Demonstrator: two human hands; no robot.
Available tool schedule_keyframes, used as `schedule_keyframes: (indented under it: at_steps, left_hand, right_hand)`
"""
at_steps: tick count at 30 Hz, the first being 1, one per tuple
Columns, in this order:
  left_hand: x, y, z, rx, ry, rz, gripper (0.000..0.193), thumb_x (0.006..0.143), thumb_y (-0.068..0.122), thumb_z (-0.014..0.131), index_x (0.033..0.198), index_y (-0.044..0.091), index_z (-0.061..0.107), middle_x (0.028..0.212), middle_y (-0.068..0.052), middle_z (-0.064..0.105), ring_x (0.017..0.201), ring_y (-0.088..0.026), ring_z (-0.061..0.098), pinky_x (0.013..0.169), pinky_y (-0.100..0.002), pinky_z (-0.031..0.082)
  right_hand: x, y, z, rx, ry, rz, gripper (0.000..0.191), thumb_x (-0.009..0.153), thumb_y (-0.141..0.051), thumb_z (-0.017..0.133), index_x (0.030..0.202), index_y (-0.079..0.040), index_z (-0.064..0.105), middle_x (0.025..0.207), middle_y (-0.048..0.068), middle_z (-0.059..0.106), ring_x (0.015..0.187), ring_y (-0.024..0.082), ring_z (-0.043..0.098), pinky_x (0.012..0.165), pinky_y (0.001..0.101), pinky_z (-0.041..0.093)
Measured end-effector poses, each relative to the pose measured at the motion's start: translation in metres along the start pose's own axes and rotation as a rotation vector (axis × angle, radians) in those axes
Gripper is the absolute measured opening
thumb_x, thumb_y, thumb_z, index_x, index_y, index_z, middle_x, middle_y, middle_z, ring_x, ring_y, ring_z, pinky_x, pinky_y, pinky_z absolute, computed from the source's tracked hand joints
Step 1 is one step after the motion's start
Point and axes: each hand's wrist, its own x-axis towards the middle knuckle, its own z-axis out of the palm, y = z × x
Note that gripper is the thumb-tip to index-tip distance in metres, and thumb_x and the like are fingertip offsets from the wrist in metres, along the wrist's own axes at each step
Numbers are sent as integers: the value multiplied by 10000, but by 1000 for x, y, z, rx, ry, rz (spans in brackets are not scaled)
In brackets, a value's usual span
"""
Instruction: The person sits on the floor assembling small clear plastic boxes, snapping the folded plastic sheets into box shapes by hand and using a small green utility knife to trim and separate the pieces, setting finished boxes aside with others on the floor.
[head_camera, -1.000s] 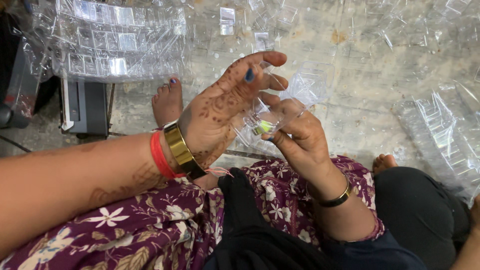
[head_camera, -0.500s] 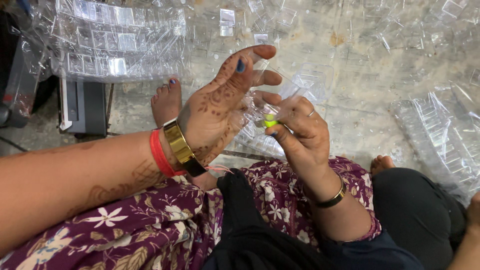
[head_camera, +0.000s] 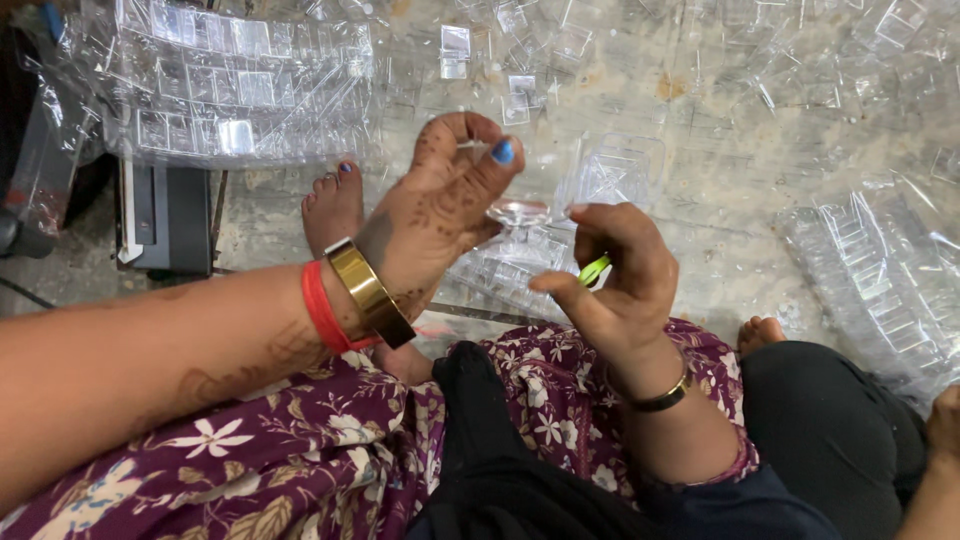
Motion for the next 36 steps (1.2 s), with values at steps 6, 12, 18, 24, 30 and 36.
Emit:
schedule_keyframes:
  at_steps: [6, 12, 18, 24, 30, 36]
  left_hand:
    - [1, 4, 5, 125, -31, -44, 643, 883, 543, 717, 1292, 143, 421, 1395, -120, 508, 1375, -278, 522, 1051, -411, 570]
    - [-15, 21, 1, 540, -348, 247, 1078, 919, 565, 786, 1679, 210, 109, 1800, -132, 145, 1686, -384, 200, 1315, -531, 302]
    - [-20, 25, 1, 492, -482, 335, 904, 1001, 349, 830, 1648, 268, 204, 1751, -36, 210, 1614, -316, 292, 1325, -510, 344]
    - [-18, 26, 3, 465, -449, 264, 897, 909, 219, 898, 1596, 269, 323, 1697, -24, 330, 1480, -266, 558, 1219, -476, 481]
    - [-19, 31, 5, 619, -350, 382, 875, 869, 155, 920, 1552, 258, 382, 1580, -43, 392, 1404, -252, 576, 1141, -420, 586]
    - [-18, 32, 10, 916, -249, 453, 921, 743, 255, 948, 1507, 267, 433, 1490, -62, 442, 1235, -201, 610, 991, -361, 597]
  right_hand:
    - [-5, 6, -10, -103, 70, -104, 75, 1064, -93, 696, 1113, -48, 662, 967, 93, 659, 872, 142, 603, 775, 267, 477]
    - [-5, 26, -19, 811, 201, 314, 224, 1014, -131, 781, 1039, 3, 603, 901, 98, 652, 736, 146, 606, 717, 277, 513]
    - [-5, 28, -21, 1046, 83, 456, 308, 959, -147, 812, 1030, 35, 575, 856, 89, 617, 627, 124, 584, 673, 279, 522]
    - [1, 20, -17, 876, 152, 506, 427, 941, -270, 806, 1091, 34, 546, 949, 92, 628, 689, 131, 598, 705, 302, 546]
    - [13, 6, -30, 727, 70, 307, 705, 977, -459, 770, 1385, 71, 549, 955, 114, 671, 620, 25, 489, 584, 159, 374]
    - [7, 3, -30, 430, 37, 239, 544, 1059, -339, 760, 1333, 86, 560, 866, 76, 617, 665, 48, 490, 620, 213, 372]
